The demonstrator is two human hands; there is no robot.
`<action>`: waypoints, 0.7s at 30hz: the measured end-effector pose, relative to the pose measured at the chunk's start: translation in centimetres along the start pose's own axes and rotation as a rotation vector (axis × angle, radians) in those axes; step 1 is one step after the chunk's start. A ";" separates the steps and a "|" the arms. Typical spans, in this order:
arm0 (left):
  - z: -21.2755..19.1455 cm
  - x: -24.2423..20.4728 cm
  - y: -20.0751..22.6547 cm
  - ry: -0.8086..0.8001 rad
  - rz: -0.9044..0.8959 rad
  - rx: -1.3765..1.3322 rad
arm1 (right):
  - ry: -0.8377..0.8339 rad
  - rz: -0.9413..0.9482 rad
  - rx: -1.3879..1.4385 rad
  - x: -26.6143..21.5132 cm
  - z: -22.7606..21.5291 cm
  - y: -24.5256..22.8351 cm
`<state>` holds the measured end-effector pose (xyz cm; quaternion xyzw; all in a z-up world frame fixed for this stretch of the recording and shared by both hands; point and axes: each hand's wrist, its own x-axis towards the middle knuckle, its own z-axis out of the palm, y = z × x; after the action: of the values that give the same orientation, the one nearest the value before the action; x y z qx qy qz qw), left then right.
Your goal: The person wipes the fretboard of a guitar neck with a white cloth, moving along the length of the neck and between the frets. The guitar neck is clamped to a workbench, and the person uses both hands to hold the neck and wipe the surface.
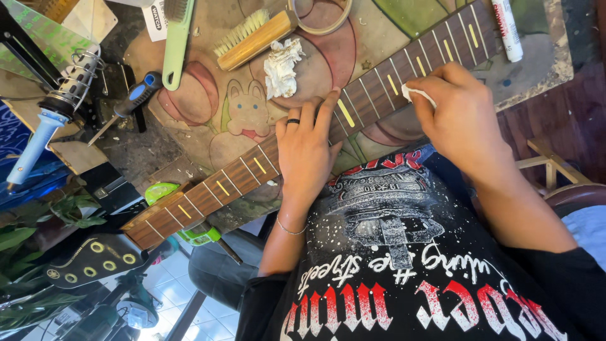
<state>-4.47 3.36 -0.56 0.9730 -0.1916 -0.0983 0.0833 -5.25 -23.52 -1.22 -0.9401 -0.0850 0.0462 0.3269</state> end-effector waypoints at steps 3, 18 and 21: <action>0.1 0.1 0.0 -0.005 0.015 0.012 | 0.110 -0.075 -0.007 2.3 1.1 0.3; 0.3 0.1 -0.1 0.010 0.012 -0.013 | 0.082 -0.064 -0.128 3.2 1.3 1.5; 0.3 0.0 -0.1 0.005 0.028 -0.011 | 0.039 -0.027 -0.046 5.5 1.1 1.3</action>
<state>-4.48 3.42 -0.84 0.9700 -0.2045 -0.0957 0.0904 0.18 -22.81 -3.10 -0.9468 -0.0923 0.0216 0.3074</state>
